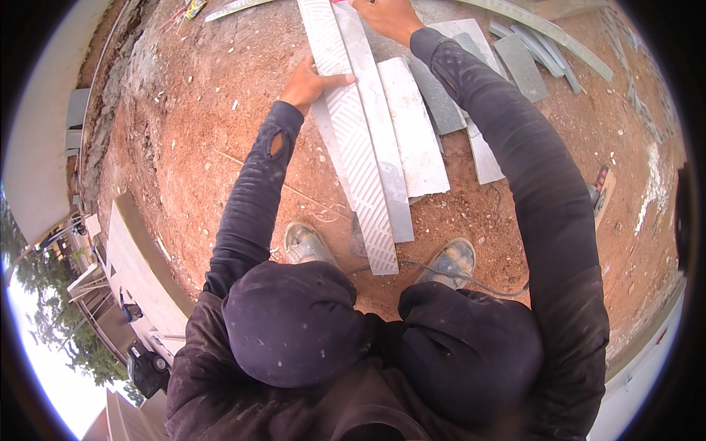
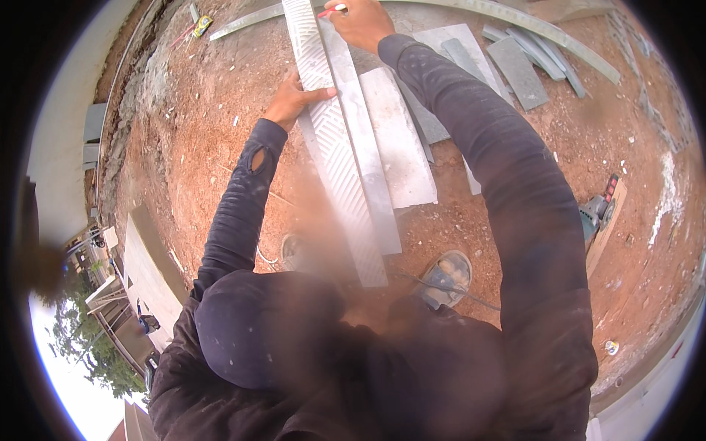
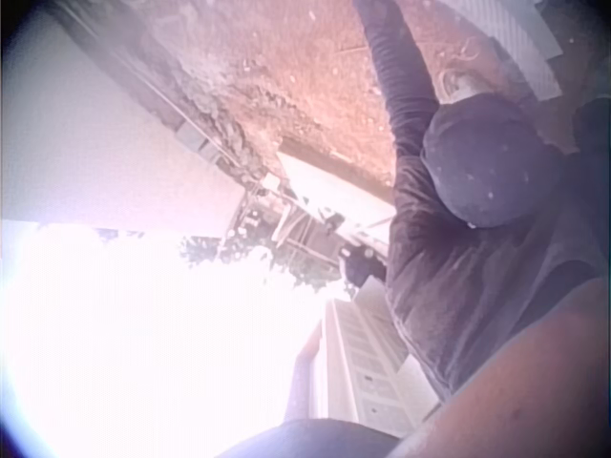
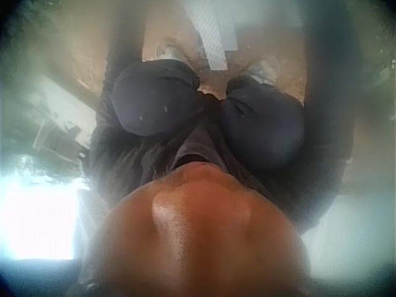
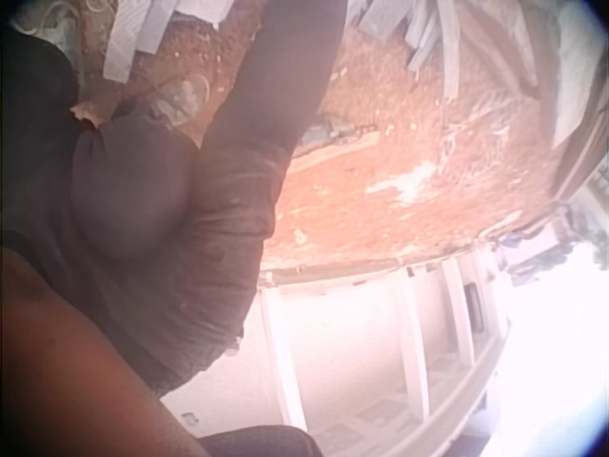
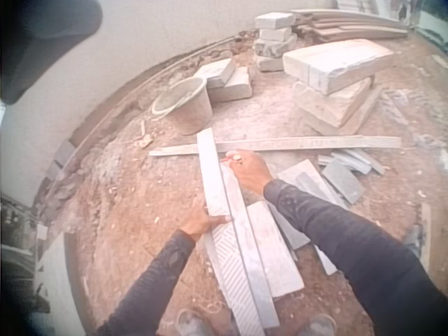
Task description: The person measures and marks a long white tile strip using a tape measure and a red marker. They then use an angle grinder to cut the tile along the marked line. After cutting, they measure and mark another section of the tile strip.
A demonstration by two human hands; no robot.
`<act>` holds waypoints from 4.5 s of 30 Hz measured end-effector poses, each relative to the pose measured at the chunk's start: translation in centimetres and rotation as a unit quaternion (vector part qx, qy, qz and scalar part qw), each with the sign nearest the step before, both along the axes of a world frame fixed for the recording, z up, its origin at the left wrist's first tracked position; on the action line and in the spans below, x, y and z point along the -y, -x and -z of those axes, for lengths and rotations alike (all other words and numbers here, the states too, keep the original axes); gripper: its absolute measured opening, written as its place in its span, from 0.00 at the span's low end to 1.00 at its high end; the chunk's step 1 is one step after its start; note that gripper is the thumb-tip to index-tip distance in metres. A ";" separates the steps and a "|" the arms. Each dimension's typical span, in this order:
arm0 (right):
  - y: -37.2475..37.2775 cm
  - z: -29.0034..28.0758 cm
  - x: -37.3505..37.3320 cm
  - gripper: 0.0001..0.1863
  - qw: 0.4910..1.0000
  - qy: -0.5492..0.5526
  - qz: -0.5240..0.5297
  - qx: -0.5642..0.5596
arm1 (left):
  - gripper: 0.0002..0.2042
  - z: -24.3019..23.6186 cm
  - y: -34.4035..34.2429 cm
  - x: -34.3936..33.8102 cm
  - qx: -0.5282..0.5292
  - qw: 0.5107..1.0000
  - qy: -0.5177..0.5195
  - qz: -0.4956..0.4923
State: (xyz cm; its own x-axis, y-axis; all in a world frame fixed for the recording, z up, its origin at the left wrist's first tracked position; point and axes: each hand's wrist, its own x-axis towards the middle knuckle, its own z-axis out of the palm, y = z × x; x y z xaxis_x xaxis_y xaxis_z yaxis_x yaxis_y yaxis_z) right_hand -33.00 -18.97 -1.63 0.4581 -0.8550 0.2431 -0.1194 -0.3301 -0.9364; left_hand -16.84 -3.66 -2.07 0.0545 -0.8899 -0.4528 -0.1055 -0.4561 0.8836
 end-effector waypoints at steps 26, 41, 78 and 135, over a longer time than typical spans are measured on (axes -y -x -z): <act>1.1 -1.9 -1.2 0.14 0.998 0.022 -0.016 -0.050 | 0.40 -0.3 0.0 -0.1 -0.003 1.000 0.013 0.008; 3.2 -2.2 -3.4 0.14 0.995 0.070 -0.042 -0.065 | 0.36 -0.1 -0.1 -0.1 -0.016 0.999 0.019 0.022; -2.2 -1.5 3.8 0.16 0.993 0.077 0.041 -0.084 | 0.41 0.5 -0.3 0.1 -0.005 1.000 0.006 -0.015; 5.9 -1.6 -8.7 0.15 0.990 0.118 -0.023 -0.076 | 0.26 1.8 -0.9 0.1 0.001 0.995 0.081 0.055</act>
